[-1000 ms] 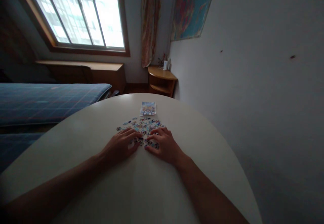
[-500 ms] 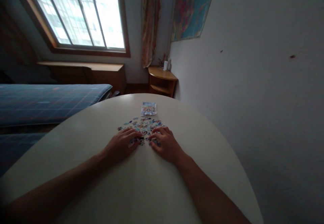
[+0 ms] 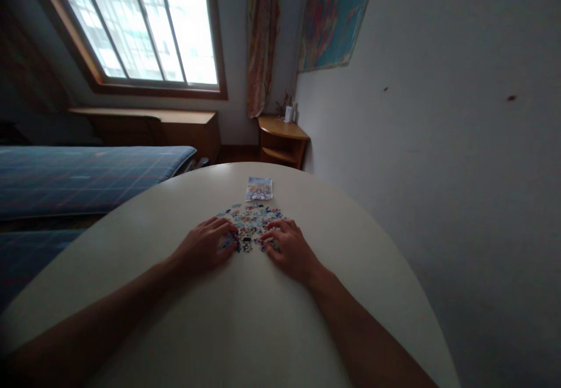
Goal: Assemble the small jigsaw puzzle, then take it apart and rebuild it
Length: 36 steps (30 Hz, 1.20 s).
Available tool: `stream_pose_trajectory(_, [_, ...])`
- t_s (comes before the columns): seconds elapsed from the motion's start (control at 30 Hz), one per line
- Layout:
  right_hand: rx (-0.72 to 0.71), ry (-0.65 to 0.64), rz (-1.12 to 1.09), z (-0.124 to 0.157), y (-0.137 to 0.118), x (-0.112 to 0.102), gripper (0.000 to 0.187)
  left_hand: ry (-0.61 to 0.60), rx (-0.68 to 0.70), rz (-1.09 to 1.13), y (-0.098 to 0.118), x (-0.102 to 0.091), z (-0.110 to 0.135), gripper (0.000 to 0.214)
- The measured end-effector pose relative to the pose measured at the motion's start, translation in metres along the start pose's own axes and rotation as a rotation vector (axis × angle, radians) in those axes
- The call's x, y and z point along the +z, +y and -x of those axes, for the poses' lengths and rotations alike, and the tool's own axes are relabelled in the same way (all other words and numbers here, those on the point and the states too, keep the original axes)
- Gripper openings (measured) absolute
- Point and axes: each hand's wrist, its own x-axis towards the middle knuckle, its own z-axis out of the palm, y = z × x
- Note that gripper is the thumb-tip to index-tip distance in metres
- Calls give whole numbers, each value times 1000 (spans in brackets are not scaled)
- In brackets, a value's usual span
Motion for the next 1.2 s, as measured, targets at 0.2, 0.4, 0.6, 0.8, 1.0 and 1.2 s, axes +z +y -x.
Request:
stream_pose_trajectory(0.2, [-6, -5, 16, -1, 0, -1, 16, -1, -42, 16, -14, -9, -3, 19])
stream_pose_trajectory(0.4, [-2, -18, -3, -1, 0, -1, 17, -96, -65, 42, -28, -22, -6, 14])
stream_pose_trajectory(0.6, [11, -27, -10, -2, -2, -2, 17, -159, 19, 140, -39, -23, -7, 19])
stream_pose_trajectory(0.8, [-4, -16, -12, -1, 0, -2, 16, -195, 54, 196, -41, -20, -7, 18])
stream_pose_trajectory(1.0, [-21, -15, -4, -1, 2, 0, 14, -232, 32, 215, -40, -22, -7, 15])
stream_pose_trajectory(1.2, [-13, -24, -7, -1, 2, -1, 15, -244, -15, 190, -34, -26, -8, 8])
